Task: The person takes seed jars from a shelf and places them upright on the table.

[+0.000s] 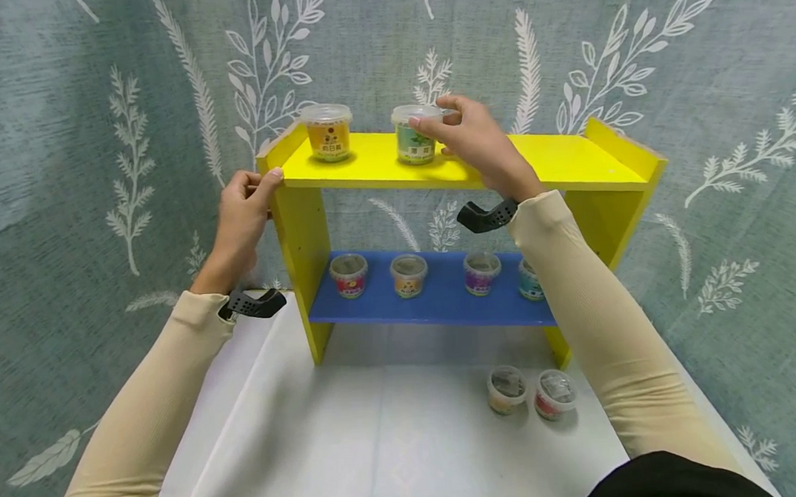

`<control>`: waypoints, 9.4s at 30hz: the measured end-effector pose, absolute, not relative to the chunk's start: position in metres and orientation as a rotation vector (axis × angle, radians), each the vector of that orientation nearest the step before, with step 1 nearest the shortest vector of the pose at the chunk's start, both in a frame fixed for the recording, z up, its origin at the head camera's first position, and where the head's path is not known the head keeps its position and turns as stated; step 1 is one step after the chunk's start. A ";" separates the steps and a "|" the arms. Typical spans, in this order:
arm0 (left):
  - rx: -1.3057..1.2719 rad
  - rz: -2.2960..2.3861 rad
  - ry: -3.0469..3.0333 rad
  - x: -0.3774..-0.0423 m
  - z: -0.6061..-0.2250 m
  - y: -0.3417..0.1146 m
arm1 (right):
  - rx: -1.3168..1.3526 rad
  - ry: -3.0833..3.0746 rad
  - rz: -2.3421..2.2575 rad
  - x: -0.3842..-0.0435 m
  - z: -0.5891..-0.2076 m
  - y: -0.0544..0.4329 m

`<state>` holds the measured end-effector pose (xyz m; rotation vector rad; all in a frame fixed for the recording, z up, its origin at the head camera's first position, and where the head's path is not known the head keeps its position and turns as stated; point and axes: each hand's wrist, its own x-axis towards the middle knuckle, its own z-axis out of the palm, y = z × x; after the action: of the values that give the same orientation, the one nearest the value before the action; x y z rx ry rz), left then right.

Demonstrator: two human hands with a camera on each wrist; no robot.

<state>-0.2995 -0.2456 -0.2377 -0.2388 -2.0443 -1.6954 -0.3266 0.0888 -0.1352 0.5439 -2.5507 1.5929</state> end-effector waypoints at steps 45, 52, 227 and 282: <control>-0.235 -1.681 -2.071 -0.296 -0.236 -0.246 | 0.691 -2.273 1.880 -0.315 -0.142 0.099; -0.227 -1.674 -2.088 -0.294 -0.238 -0.248 | 0.734 -2.283 1.862 -0.303 -0.147 0.103; -0.251 -1.693 -2.081 -0.297 -0.238 -0.245 | 0.845 -2.852 1.412 -0.236 -0.420 0.175; -0.254 -1.676 -2.090 -0.297 -0.237 -0.246 | 1.069 -2.914 1.004 -0.243 -0.460 0.160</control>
<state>-0.2968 -0.2458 -0.2372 -0.2543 -2.0900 -1.6758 -0.2430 0.1599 -0.4596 1.0690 -2.9135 1.0037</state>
